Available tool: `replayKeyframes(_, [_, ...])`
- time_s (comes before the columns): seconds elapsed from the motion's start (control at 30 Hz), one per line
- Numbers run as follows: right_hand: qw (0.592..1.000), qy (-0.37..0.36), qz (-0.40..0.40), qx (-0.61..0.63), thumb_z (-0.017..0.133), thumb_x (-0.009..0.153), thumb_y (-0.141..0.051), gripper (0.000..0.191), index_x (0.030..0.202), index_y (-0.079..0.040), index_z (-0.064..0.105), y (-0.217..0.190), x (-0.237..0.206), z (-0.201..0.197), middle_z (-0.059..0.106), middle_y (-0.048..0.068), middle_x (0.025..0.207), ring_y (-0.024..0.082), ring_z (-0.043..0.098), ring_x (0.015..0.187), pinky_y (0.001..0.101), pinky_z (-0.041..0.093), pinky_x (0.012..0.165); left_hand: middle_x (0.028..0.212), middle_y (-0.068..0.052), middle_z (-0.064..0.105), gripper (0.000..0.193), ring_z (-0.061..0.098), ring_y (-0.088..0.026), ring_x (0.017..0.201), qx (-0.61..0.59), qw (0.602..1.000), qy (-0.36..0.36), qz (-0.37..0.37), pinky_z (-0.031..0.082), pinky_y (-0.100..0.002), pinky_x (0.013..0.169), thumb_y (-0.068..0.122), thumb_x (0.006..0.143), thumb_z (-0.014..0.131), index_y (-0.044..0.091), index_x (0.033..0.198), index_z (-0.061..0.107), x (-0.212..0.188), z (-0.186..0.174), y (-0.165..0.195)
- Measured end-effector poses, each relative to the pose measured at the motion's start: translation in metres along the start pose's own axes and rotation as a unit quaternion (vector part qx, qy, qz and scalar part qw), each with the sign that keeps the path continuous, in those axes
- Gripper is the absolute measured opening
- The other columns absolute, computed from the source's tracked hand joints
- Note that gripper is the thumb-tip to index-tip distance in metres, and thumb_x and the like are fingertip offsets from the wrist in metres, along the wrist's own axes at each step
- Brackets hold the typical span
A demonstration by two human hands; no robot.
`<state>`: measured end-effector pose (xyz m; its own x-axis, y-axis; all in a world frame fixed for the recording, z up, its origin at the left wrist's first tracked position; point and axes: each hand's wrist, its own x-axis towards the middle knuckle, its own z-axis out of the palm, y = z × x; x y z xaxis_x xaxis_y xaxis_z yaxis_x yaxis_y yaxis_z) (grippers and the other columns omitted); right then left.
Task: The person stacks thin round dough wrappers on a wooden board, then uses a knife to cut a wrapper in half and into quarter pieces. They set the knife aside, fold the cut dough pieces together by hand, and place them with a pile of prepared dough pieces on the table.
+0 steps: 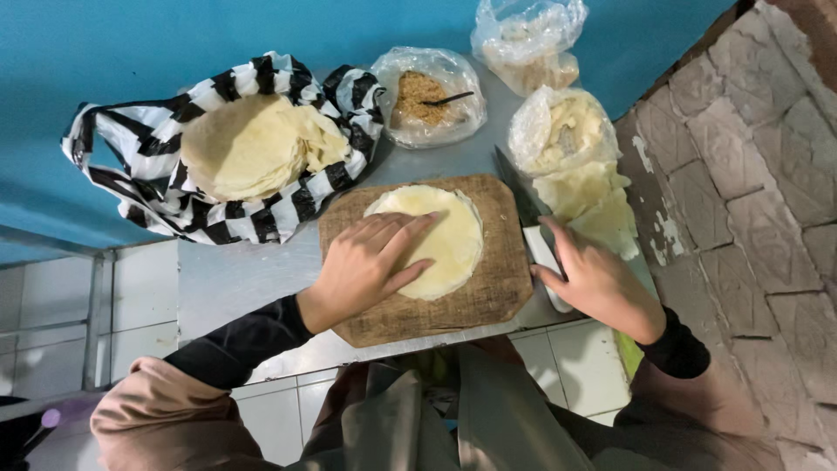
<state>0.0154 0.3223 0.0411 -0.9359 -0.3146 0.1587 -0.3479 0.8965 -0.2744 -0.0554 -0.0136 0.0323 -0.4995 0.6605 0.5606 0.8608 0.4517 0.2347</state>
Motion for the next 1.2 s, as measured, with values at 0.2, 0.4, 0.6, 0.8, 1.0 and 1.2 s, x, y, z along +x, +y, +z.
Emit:
replayKeyframes(0.2, [0.981,-0.111,0.143,0.071,0.069,0.086,-0.022,0.064,0.140,0.002,0.044,0.007,0.006,0.001,0.068,0.024,0.086,0.040,0.069,0.075,0.0461,0.055,0.067,0.126,-0.008,0.071,0.076,0.073,-0.027,0.097,-0.083,0.991,-0.054,-0.088,0.061,-0.039,0.076,0.042,0.095,0.073,0.011,0.154,0.036,-0.005,0.004,-0.005])
replayKeyframes(0.4, [0.995,0.034,0.095,-0.003,0.065,0.094,-0.015,0.036,0.126,0.000,0.058,-0.004,-0.008,-0.001,0.070,0.022,0.092,0.037,0.071,0.073,0.0421,0.056,0.063,0.139,-0.005,0.067,0.090,0.071,-0.030,0.109,-0.223,0.963,-0.056,-0.142,0.060,-0.039,0.086,0.036,0.089,0.080,0.009,0.157,0.027,-0.006,0.001,-0.009])
replayKeyframes(0.6, [0.991,0.088,-0.059,-0.085,0.068,0.099,-0.015,0.031,0.125,0.000,0.059,-0.021,-0.009,-0.042,0.072,0.016,0.098,0.031,0.071,0.074,0.0368,0.055,0.060,0.146,-0.013,0.059,0.111,0.055,-0.038,0.136,-0.234,0.966,-0.015,-0.107,0.046,-0.044,0.113,0.033,0.082,0.088,0.007,0.161,0.016,-0.006,-0.009,-0.016])
replayKeyframes(0.8, [0.987,0.007,-0.158,0.013,0.067,0.095,-0.016,0.030,0.123,-0.006,0.064,-0.031,0.032,-0.048,0.073,0.011,0.093,0.030,0.071,0.071,0.0373,0.055,0.060,0.143,-0.012,0.060,0.125,0.051,-0.041,0.136,-0.220,0.967,-0.051,-0.121,0.044,-0.046,0.114,0.038,0.079,0.090,0.003,0.162,0.003,-0.007,-0.010,-0.018])
replayKeyframes(1.0, [0.990,-0.102,-0.099,0.015,0.067,0.093,-0.022,0.030,0.122,-0.013,0.068,-0.032,0.051,-0.042,0.071,0.010,0.084,0.034,0.068,0.063,0.0417,0.052,0.054,0.144,-0.012,0.059,0.125,0.051,-0.043,0.135,-0.215,0.964,-0.072,-0.138,0.044,-0.046,0.111,0.038,0.079,0.089,0.005,0.162,0.002,-0.010,-0.011,-0.017])
replayKeyframes(1.2, [0.987,-0.145,-0.075,0.006,0.066,0.092,-0.022,0.036,0.127,-0.016,0.068,-0.028,0.051,-0.041,0.071,0.012,0.087,0.034,0.070,0.069,0.0428,0.054,0.058,0.145,-0.011,0.059,0.125,0.053,-0.043,0.132,-0.217,0.963,-0.076,-0.144,0.042,-0.048,0.113,0.038,0.079,0.089,0.005,0.163,0.002,-0.012,-0.014,-0.014])
